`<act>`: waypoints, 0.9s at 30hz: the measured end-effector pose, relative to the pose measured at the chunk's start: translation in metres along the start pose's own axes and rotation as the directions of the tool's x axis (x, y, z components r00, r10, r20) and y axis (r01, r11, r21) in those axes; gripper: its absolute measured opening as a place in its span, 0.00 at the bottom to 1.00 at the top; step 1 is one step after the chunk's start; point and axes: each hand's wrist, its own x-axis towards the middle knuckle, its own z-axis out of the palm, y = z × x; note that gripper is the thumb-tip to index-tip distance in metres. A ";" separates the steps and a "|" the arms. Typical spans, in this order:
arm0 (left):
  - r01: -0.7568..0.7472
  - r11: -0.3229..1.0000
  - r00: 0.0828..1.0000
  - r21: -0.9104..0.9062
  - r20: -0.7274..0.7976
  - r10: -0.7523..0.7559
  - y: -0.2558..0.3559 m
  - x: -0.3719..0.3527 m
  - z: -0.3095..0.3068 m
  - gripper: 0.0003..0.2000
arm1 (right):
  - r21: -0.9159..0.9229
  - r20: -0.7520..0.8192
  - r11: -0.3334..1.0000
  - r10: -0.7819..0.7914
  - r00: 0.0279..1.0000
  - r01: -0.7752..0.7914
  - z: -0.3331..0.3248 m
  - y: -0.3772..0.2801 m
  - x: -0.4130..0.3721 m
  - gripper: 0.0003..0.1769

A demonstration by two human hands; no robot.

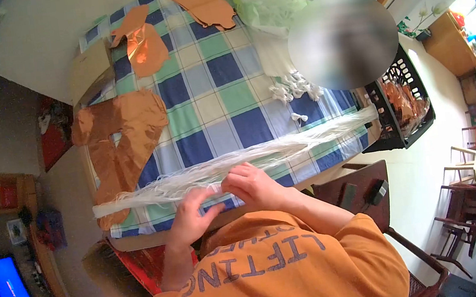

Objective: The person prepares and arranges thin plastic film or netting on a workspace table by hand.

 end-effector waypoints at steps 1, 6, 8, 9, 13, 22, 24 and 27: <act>0.174 0.982 0.946 0.067 0.265 -0.186 -0.002 -0.001 -0.007 0.26 | -0.001 -0.019 1.000 -0.017 1.000 0.017 0.000 0.001 0.001 0.02; -0.239 0.971 0.937 0.019 -0.256 0.236 0.002 -0.001 0.013 0.14 | -0.019 0.026 1.000 0.011 1.000 -0.010 -0.003 -0.002 -0.001 0.02; -0.113 0.993 0.992 -0.033 0.057 0.115 -0.008 -0.005 0.001 0.20 | -0.039 -0.008 0.999 0.004 1.000 -0.004 -0.004 0.001 0.000 0.02; 0.035 0.994 0.931 -0.104 0.366 0.006 -0.020 -0.008 -0.008 0.25 | -0.040 0.009 0.999 -0.005 1.000 0.006 -0.004 0.000 -0.001 0.02; -0.387 0.919 0.878 0.067 -0.278 0.390 -0.003 -0.001 0.011 0.15 | 0.001 -0.003 1.000 0.010 1.000 -0.010 0.001 -0.003 -0.004 0.03; -0.216 0.874 0.873 0.434 -0.315 0.373 -0.002 -0.001 0.012 0.18 | -0.005 -0.030 1.000 0.025 0.999 -0.025 -0.002 -0.003 -0.004 0.02; -0.344 0.912 0.927 -0.222 0.072 0.368 -0.026 -0.002 0.004 0.21 | -0.018 -0.047 0.999 0.030 0.998 -0.031 -0.003 -0.001 -0.005 0.02; -0.331 0.878 0.944 -0.345 -0.128 0.305 0.003 -0.007 0.020 0.18 | -0.019 -0.014 0.999 0.039 0.999 -0.039 -0.004 -0.002 -0.006 0.03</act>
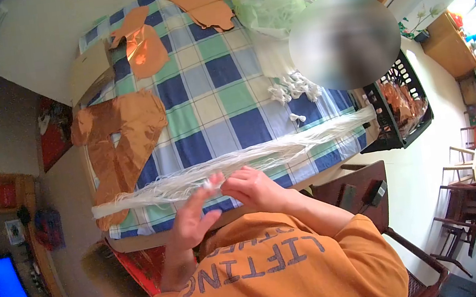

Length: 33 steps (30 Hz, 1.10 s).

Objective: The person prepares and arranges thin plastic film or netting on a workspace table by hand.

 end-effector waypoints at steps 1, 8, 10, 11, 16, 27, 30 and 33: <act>-0.024 0.949 0.995 0.316 -0.083 0.053 0.001 0.008 0.002 0.17 | 0.026 0.004 1.000 0.011 1.000 -0.012 -0.001 -0.005 0.000 0.03; -0.076 0.967 0.988 0.241 -0.114 0.106 0.000 0.004 -0.001 0.18 | 0.052 0.028 0.998 0.034 0.999 -0.036 0.000 -0.007 0.001 0.04; -0.030 0.727 0.973 0.685 -0.145 0.177 0.004 0.012 -0.001 0.17 | 0.106 -0.028 0.992 0.077 0.997 -0.074 -0.001 -0.009 0.001 0.05; 0.086 0.716 0.996 0.692 -0.040 -0.081 -0.003 0.003 -0.011 0.20 | 0.131 -0.055 0.987 0.101 0.993 -0.093 -0.002 -0.009 0.002 0.05; -0.209 0.861 0.974 0.464 0.021 0.226 -0.008 0.010 -0.007 0.22 | 0.104 -0.063 0.991 0.092 0.994 -0.085 0.004 -0.008 0.003 0.07; 0.210 0.906 0.957 0.367 -0.266 -0.114 -0.031 0.012 0.005 0.05 | 0.108 -0.047 0.991 0.078 0.996 -0.073 -0.015 -0.018 0.008 0.14; 0.232 0.924 0.960 0.306 -0.223 -0.167 -0.027 0.013 0.002 0.06 | 0.151 0.076 0.986 0.059 0.995 -0.070 -0.013 -0.015 0.010 0.13; 0.194 0.938 0.973 0.288 -0.176 -0.147 -0.028 0.013 -0.001 0.07 | 0.107 0.087 0.993 0.044 0.995 -0.053 -0.014 -0.013 0.008 0.13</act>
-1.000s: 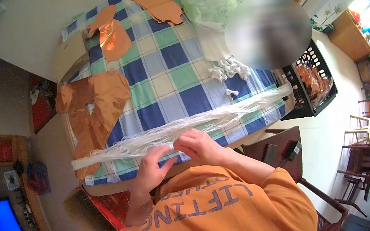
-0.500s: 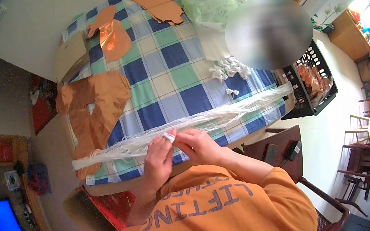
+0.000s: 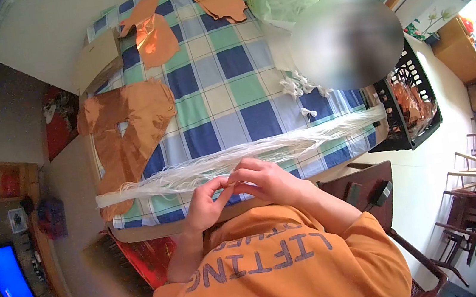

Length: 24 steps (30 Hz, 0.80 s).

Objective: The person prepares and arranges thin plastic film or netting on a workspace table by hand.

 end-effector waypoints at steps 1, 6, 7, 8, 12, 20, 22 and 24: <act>-0.018 1.000 1.000 -0.008 0.012 0.018 0.000 0.000 -0.001 0.07 | -0.026 0.009 0.999 -0.025 1.000 0.025 0.000 0.001 0.000 0.12; 0.084 0.996 0.996 0.038 -0.020 -0.083 0.005 0.000 0.000 0.07 | -0.151 0.056 0.980 -0.123 0.991 0.130 -0.001 0.008 0.002 0.09; 0.117 0.992 0.992 0.045 -0.045 -0.115 0.001 0.001 0.000 0.07 | -0.163 0.058 0.979 -0.114 0.992 0.122 0.000 0.010 0.001 0.09; 0.053 0.996 0.987 -0.067 -0.148 -0.062 -0.004 0.002 0.002 0.06 | -0.175 0.064 0.978 -0.105 0.992 0.115 0.001 0.012 -0.001 0.09; -0.131 0.971 0.905 -0.200 -0.424 0.035 -0.023 0.007 -0.005 0.07 | -0.187 0.003 0.976 -0.117 0.993 0.115 0.000 0.014 -0.009 0.08; 0.363 0.582 0.932 -0.727 0.275 -0.238 -0.033 0.010 -0.002 0.10 | -0.212 -0.082 0.963 -0.188 0.979 0.167 -0.004 0.010 -0.006 0.06; 0.173 0.846 0.984 -0.505 0.051 -0.171 -0.027 0.006 0.002 0.07 | -0.092 -0.120 0.996 -0.013 0.993 0.002 -0.001 0.012 -0.009 0.06; -0.084 0.996 0.965 -0.029 -0.251 0.074 -0.011 0.000 0.013 0.03 | 0.081 -0.123 0.967 0.249 0.961 -0.240 0.003 0.010 -0.013 0.06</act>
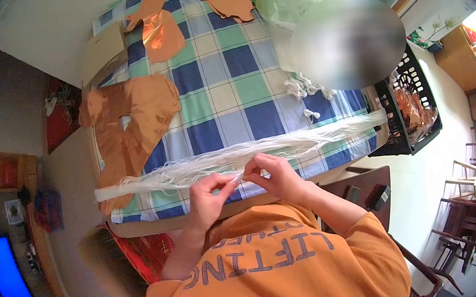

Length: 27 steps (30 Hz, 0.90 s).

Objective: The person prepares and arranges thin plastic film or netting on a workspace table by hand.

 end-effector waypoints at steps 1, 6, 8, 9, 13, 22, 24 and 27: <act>-0.137 0.983 0.990 0.122 -0.022 0.141 0.000 0.000 0.000 0.04 | 0.042 0.010 0.999 0.032 0.999 -0.033 0.001 0.002 0.000 0.06; -0.021 0.997 0.994 0.068 -0.102 0.027 -0.003 0.000 -0.004 0.03 | -0.028 0.060 0.994 0.108 0.992 -0.106 -0.005 -0.001 0.001 0.05; 0.132 0.975 0.984 -0.179 -0.095 -0.151 -0.013 0.004 -0.004 0.04 | -0.129 0.117 0.991 0.042 0.992 -0.027 -0.006 -0.008 -0.001 0.06; 0.159 0.969 0.983 -0.187 -0.065 -0.174 -0.015 0.005 -0.004 0.04 | -0.177 0.147 0.984 0.012 0.989 0.015 -0.007 -0.011 -0.002 0.06; 0.257 0.934 0.964 -0.249 0.137 -0.229 -0.015 0.005 -0.005 0.04 | -0.290 0.080 0.912 -0.279 0.957 0.290 -0.008 -0.024 0.006 0.07; 0.104 0.815 0.991 -0.570 -0.010 -0.134 -0.009 0.000 -0.001 0.02 | -0.087 0.065 0.985 -0.143 0.988 0.148 0.020 0.009 0.014 0.06; 0.078 0.913 0.985 -0.401 -0.108 -0.132 -0.021 0.001 0.002 0.02 | -0.095 0.028 0.982 -0.163 0.986 0.165 0.026 0.005 0.006 0.06; 0.033 0.996 0.990 -0.083 -0.137 -0.044 -0.018 0.001 0.004 0.01 | -0.234 0.045 0.935 -0.263 0.964 0.266 0.020 -0.010 0.008 0.06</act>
